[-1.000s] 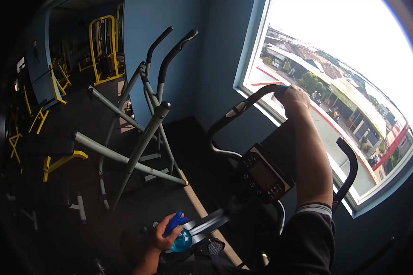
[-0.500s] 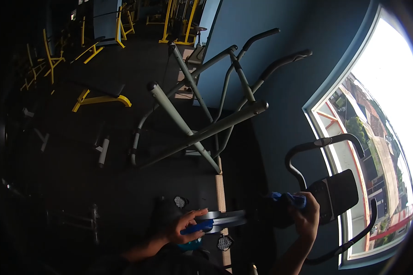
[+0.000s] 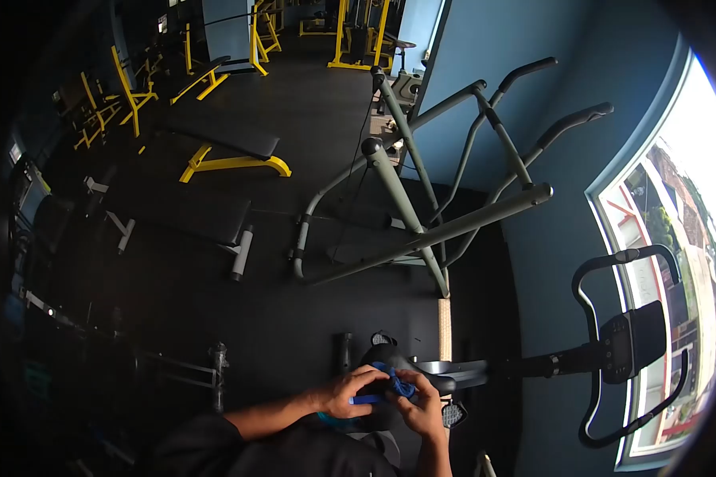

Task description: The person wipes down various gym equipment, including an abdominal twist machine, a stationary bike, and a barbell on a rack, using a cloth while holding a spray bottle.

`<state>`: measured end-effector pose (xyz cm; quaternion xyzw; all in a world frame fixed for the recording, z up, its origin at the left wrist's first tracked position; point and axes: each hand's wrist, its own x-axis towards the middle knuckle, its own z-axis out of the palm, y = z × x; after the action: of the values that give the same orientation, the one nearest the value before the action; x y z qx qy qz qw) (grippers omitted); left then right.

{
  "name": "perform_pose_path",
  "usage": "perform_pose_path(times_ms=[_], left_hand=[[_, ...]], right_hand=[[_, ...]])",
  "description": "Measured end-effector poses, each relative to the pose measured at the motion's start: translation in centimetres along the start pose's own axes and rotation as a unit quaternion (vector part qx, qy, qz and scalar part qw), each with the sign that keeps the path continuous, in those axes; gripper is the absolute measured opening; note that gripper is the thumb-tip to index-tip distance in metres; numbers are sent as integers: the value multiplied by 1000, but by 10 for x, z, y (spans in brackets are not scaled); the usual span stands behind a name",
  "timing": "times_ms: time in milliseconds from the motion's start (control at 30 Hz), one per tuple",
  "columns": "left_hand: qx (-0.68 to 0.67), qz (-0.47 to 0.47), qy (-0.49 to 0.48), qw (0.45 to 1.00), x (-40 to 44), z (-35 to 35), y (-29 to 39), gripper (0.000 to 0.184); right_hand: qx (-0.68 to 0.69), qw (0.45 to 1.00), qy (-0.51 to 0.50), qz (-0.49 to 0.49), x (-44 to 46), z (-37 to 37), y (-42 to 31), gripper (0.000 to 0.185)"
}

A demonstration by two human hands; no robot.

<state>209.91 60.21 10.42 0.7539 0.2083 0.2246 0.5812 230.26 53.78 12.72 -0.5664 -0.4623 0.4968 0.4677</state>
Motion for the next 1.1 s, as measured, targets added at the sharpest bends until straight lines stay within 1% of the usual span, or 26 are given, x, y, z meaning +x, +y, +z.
perform_pose_path(times_ms=[33, 67, 100, 133, 200, 267, 333, 367, 433, 467, 500, 567, 600, 633, 667, 700, 733, 767, 833, 867, 900, 967, 1000, 1033, 1067, 1100], left_hand=[[38, 33, 36, 998, -4, -1, -8, 69], [37, 42, 58, 997, -7, -4, -2, 65], [37, 54, 51, 997, -9, -7, -3, 65], [43, 53, 59, 996, -11, -6, -6, 64], [33, 50, 69, 996, -14, -3, -12, 62], [25, 49, 41, 998, -15, 0, -16, 64], [16, 44, 11, 999, -15, 5, -20, 64], [19, 51, -5, 999, -14, 5, -19, 64], [22, 79, -45, 996, -12, 6, -17, 60], [26, 83, -59, 995, -13, 6, -13, 60], [2, 84, -77, 993, -14, 6, -9, 57], [-16, 81, -102, 991, -22, 6, -1, 54], [-14, 67, -95, 993, -28, 6, 2, 52], [-12, 52, -85, 995, -35, 5, 3, 51], [-6, 49, -85, 995, -44, 3, 2, 51], [8, 67, -76, 995, -52, 2, -1, 50], [22, 84, -65, 994, -60, 0, -3, 49], [28, 78, -54, 995, -68, -4, 0, 49], [66, 17, -59, 996, -90, -13, 4, 48], [71, 6, -51, 996, -100, -17, 4, 48], [77, 16, -37, 996, -109, -22, 3, 46], [83, 20, -28, 996, -129, -33, 3, 44], [89, 37, -16, 995, -135, -37, 3, 43], [91, 60, -1, 994, -137, -40, 3, 42], [46, 43, -2, 998, -142, -42, -4, 37], [35, 50, 6, 998, -144, -44, -5, 37]], right_hand=[[-84, 995, 30, -53, -1, 4, 9, 39], [-135, 986, 49, -78, -3, 8, 5, 38], [-187, 975, 66, -103, -4, 13, 1, 38], [-167, 977, 82, -106, -6, 16, 3, 36], [-217, 965, 120, -91, -12, 20, 1, 36], [-235, 957, 153, -81, -21, 25, 0, 36], [-236, 953, 185, -31, -33, 28, 1, 28], [-233, 951, 202, -31, -39, 26, 8, 28], [-156, 965, 166, -129, -51, 23, 30, 24], [-94, 975, 168, -111, -58, 27, 33, 28], [-87, 974, 180, -111, -66, 31, 39, 28], [17, 973, 224, -48, -79, 42, 47, 29], [41, 967, 238, -78, -84, 50, 46, 29], [49, 967, 239, -78, -89, 56, 43, 29], [-110, 964, 225, -92, -93, 61, 27, 33], [-268, 936, 203, -107, -94, 64, 19, 39], [-279, 933, 178, -143, -93, 68, 36, 50], [-275, 935, 167, -148, -91, 73, 37, 50], [-236, 950, 164, -124, -91, 93, 41, 45], [-242, 949, 176, -100, -91, 101, 49, 38], [-234, 952, 168, -101, -92, 109, 53, 38], [-277, 943, 165, -83, -97, 125, 57, 33], [-276, 937, 193, -86, -100, 136, 54, 29], [-283, 935, 193, -87, -101, 143, 53, 29], [-272, 939, 189, -88, -104, 147, 53, 28], [-262, 943, 183, -89, -107, 150, 54, 27]])
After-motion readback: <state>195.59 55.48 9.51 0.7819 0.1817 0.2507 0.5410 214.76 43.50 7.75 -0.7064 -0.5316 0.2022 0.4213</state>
